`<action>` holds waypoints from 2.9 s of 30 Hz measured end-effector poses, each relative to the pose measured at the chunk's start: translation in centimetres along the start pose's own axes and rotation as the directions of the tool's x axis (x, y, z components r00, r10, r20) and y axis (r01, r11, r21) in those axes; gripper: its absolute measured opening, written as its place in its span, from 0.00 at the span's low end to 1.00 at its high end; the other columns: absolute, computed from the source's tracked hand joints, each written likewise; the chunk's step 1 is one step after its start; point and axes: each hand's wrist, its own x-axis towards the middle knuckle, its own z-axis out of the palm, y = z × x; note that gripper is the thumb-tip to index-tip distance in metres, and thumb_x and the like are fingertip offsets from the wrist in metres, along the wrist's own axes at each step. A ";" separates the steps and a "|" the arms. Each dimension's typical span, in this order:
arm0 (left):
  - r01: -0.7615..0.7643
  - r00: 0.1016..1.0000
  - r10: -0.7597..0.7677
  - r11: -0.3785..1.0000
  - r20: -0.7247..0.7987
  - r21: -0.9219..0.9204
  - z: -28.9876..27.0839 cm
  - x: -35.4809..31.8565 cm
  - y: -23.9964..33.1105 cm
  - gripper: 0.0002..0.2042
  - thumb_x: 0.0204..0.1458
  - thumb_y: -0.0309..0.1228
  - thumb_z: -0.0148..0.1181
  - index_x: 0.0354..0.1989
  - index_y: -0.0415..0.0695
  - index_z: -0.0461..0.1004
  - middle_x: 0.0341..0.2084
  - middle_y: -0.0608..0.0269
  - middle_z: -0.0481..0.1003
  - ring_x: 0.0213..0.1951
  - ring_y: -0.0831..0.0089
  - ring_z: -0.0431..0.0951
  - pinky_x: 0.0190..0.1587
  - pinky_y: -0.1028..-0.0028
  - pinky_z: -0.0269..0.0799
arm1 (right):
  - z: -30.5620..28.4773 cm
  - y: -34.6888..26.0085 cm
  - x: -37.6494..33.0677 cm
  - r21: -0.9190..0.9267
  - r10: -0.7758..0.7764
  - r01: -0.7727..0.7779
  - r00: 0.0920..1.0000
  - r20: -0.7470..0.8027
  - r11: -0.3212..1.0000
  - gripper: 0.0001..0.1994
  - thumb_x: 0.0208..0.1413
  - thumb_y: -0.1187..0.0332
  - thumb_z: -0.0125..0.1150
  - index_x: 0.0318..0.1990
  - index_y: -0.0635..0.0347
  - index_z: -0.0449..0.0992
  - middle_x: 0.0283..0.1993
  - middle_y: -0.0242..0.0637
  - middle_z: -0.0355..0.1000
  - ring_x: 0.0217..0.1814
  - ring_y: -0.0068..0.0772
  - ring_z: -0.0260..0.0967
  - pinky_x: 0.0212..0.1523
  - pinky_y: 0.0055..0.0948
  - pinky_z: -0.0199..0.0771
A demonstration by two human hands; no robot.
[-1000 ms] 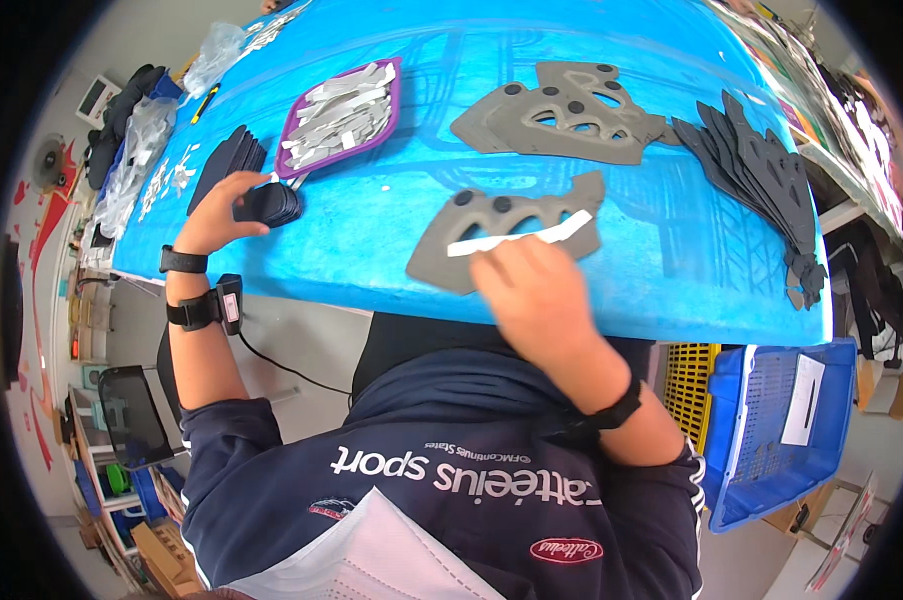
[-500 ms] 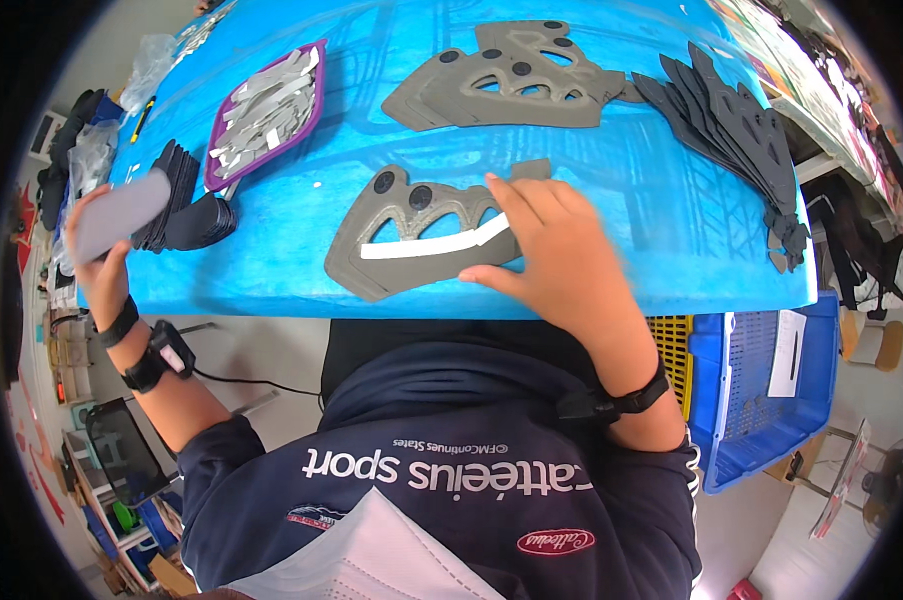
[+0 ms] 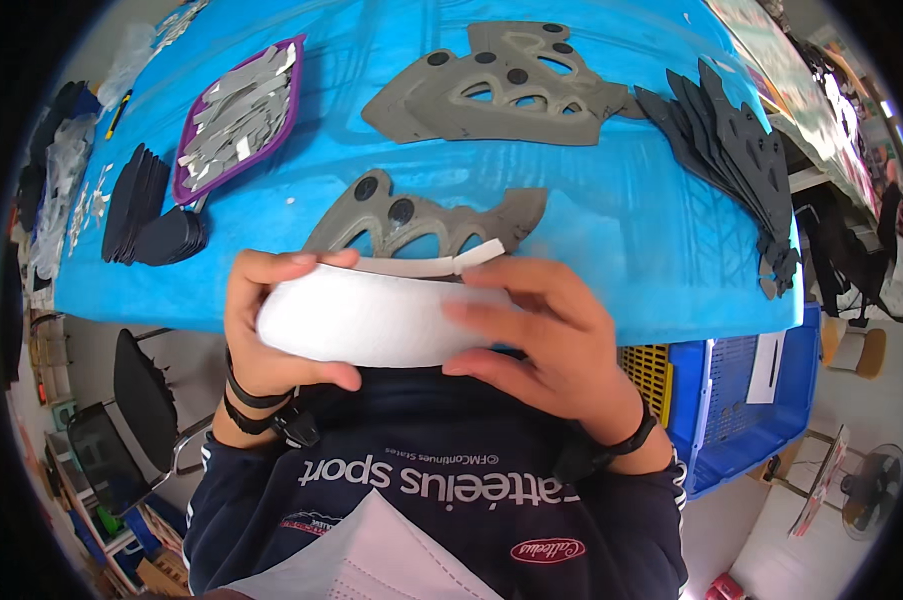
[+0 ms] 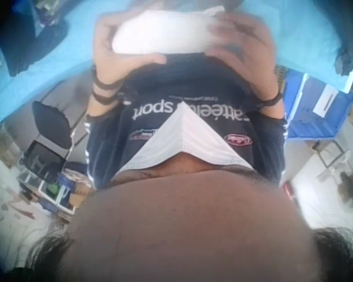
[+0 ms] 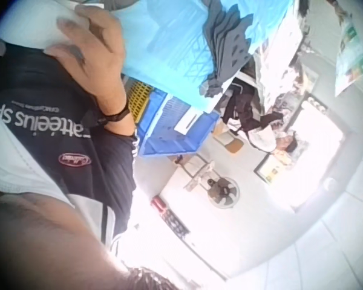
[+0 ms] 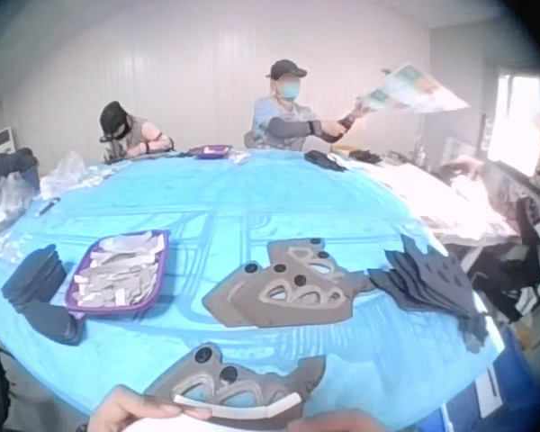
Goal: Applying adhesive strips to black shoe upper components on a workshop table.
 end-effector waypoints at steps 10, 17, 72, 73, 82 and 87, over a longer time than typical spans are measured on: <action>-0.143 0.975 -0.045 0.618 0.216 0.773 -2.2 1.1 -0.9 0.29 0.22 0.36 0.70 0.41 0.42 0.73 0.32 0.59 0.70 0.29 0.71 0.70 0.31 0.78 0.66 | -0.6 2.6 0.4 -0.158 0.131 -0.111 0.984 0.122 0.981 0.17 0.29 0.76 0.67 0.34 0.59 0.76 0.39 0.40 0.66 0.34 0.33 0.66 0.30 0.25 0.70; -0.195 0.968 -0.047 0.486 0.248 0.852 -2.9 1.3 -1.8 0.22 0.27 0.34 0.67 0.36 0.42 0.74 0.38 0.59 0.72 0.39 0.63 0.71 0.38 0.72 0.68 | -0.2 3.4 0.7 -0.261 0.188 -0.140 0.967 0.169 0.955 0.13 0.32 0.78 0.63 0.32 0.60 0.76 0.40 0.42 0.67 0.30 0.34 0.67 0.28 0.25 0.69; -0.365 0.887 -0.104 0.438 0.449 0.822 -0.6 1.5 -1.4 0.25 0.33 0.28 0.64 0.44 0.37 0.67 0.45 0.52 0.65 0.44 0.57 0.68 0.45 0.66 0.64 | 4.1 1.1 1.5 -0.474 0.159 -0.026 0.957 0.241 0.880 0.25 0.37 0.62 0.57 0.43 0.70 0.67 0.47 0.43 0.64 0.46 0.38 0.61 0.49 0.32 0.61; -0.354 0.894 -0.122 0.393 0.430 0.848 -0.3 1.2 -1.3 0.31 0.29 0.27 0.64 0.48 0.38 0.64 0.46 0.54 0.65 0.46 0.58 0.67 0.46 0.66 0.64 | 4.7 1.6 1.1 -0.569 0.093 0.037 0.976 0.198 0.822 0.23 0.38 0.65 0.54 0.43 0.71 0.68 0.46 0.44 0.64 0.45 0.37 0.61 0.49 0.31 0.62; -0.352 0.919 -0.086 0.263 0.386 0.898 -0.2 -0.3 -1.5 0.38 0.22 0.22 0.63 0.52 0.43 0.61 0.49 0.59 0.65 0.50 0.61 0.65 0.48 0.69 0.63 | 4.4 0.5 0.4 -0.519 0.141 -0.087 0.988 0.065 0.850 0.25 0.35 0.64 0.60 0.42 0.73 0.68 0.43 0.47 0.66 0.49 0.41 0.62 0.49 0.32 0.63; -0.259 0.962 -0.037 0.197 0.272 0.946 -1.0 -1.3 -1.4 0.36 0.24 0.23 0.64 0.51 0.42 0.61 0.49 0.56 0.65 0.50 0.60 0.65 0.48 0.68 0.63 | 2.9 0.4 -0.4 -0.573 0.126 -0.076 0.991 0.048 0.816 0.33 0.30 0.59 0.66 0.45 0.73 0.65 0.47 0.47 0.64 0.51 0.43 0.61 0.50 0.33 0.62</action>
